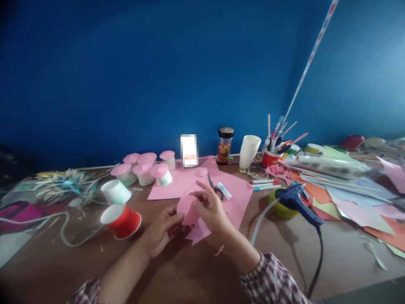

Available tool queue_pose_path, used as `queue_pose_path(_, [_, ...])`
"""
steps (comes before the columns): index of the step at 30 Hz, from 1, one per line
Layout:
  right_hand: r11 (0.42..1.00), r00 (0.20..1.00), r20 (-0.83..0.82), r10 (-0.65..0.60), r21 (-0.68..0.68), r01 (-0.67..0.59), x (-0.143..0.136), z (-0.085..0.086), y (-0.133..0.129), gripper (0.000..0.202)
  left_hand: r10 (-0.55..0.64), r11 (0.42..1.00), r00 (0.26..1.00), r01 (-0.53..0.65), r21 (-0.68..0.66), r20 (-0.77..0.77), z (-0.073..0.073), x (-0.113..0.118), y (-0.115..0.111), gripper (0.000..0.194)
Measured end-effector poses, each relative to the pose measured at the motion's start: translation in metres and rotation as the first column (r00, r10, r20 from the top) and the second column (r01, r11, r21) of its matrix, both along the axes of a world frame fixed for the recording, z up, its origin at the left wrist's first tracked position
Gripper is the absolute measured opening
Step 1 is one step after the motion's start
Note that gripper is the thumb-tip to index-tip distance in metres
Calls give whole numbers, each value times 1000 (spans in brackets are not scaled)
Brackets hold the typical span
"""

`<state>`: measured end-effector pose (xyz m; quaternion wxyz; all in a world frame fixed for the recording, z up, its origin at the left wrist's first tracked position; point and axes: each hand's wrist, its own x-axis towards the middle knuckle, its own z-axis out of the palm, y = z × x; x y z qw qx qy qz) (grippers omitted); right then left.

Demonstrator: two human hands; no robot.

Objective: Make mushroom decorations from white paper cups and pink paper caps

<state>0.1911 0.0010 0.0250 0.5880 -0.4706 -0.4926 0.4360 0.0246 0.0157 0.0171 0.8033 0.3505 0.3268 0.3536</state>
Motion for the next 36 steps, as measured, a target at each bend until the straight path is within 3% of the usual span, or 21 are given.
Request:
queue_pose_path(6, [994, 993, 46, -110, 13, 110, 4, -6, 5, 37, 278, 961, 961, -278, -15, 2, 1, -2, 9, 29])
queue_pose_path(9, [985, 953, 250, -170, 27, 169, 16, -3, 8, 31, 344, 939, 938, -344, 8, -42, 0, -4, 14, 30])
queue_pose_path(11, [976, 833, 513, -208, 51, 212, 28, 2, 9, 29, 366, 930, 926, -361, 64, -96, -1, -6, 15, 30])
queue_pose_path(13, [961, 657, 716, -235, 72, 266, 43, 8, 9, 27, 379, 924, 913, -363, 125, -152, -2, -6, 16, 31])
queue_pose_path(18, [926, 436, 861, -261, 96, 365, 71, 5, 7, 32, 386, 918, 880, -337, 210, -277, -3, -11, 13, 33])
queue_pose_path(21, [913, 376, 892, -249, 88, 398, 78, -6, 9, 34, 381, 916, 853, -298, 267, -357, -3, -15, 6, 39])
queue_pose_path(26, [904, 396, 877, -272, 92, 417, 83, -12, 12, 23, 374, 906, 770, -184, 381, -517, -10, -29, -10, 45])
queue_pose_path(29, [888, 456, 825, -333, 113, 445, 86, -9, 12, 26, 355, 894, 710, -69, 442, -608, -13, -40, -21, 50])
queue_pose_path(31, [881, 522, 764, -378, 124, 457, 87, -6, 11, 25, 343, 868, 637, 67, 492, -691, -11, -47, -27, 42])
queue_pose_path(33, [880, 611, 676, -411, 119, 461, 85, -3, 10, 24, 393, 795, 506, 233, 560, -768, -6, -53, -33, 27])
queue_pose_path(35, [887, 707, 568, -421, 96, 451, 82, 1, 10, 26, 508, 685, 369, 374, 625, -778, -1, -58, -36, 21])
queue_pose_path(36, [894, 750, 515, -416, 82, 440, 79, 3, 9, 28, 559, 625, 337, 429, 652, -757, 0, -60, -36, 20])
